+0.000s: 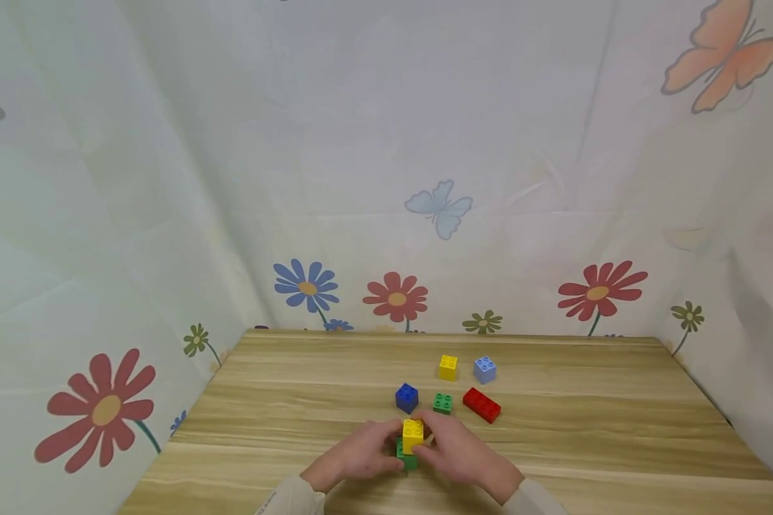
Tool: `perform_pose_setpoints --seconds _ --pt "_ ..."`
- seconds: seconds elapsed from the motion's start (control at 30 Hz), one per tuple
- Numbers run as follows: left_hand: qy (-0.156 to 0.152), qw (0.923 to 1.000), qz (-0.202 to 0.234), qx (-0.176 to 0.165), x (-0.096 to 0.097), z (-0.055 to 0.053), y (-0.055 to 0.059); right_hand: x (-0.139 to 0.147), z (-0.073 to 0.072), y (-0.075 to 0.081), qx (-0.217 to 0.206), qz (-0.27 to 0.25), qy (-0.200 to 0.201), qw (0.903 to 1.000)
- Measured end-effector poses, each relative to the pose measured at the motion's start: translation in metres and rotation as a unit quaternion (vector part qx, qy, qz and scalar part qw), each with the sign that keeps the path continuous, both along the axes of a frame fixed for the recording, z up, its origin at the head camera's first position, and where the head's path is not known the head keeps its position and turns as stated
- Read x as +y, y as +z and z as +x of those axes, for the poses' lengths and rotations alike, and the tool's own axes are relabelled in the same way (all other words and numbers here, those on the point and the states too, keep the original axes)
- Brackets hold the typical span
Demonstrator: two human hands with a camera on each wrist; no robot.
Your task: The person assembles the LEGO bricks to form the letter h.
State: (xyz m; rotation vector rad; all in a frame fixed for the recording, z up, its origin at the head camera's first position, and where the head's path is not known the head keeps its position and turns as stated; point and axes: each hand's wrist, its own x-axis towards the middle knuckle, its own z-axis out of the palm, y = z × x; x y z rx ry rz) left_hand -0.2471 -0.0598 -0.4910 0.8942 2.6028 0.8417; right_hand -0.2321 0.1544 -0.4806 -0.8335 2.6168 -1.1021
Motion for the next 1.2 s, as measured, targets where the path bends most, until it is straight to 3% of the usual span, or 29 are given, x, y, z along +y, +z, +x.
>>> perform_pose_setpoints --seconds 0.37,1.0,1.2 --pt "-0.001 1.0000 -0.004 0.005 0.0004 0.0008 0.0013 -0.0013 0.0012 0.0008 0.002 -0.022 0.011 0.9997" --pt "0.013 0.9996 0.010 -0.022 0.0009 -0.0011 -0.0006 -0.0060 0.0002 0.0025 0.018 -0.025 0.024 0.9993" --pt "0.017 0.9993 0.015 -0.031 0.0000 -0.0011 -0.0005 -0.0075 -0.0006 0.0055 0.006 -0.018 0.023 0.9996"
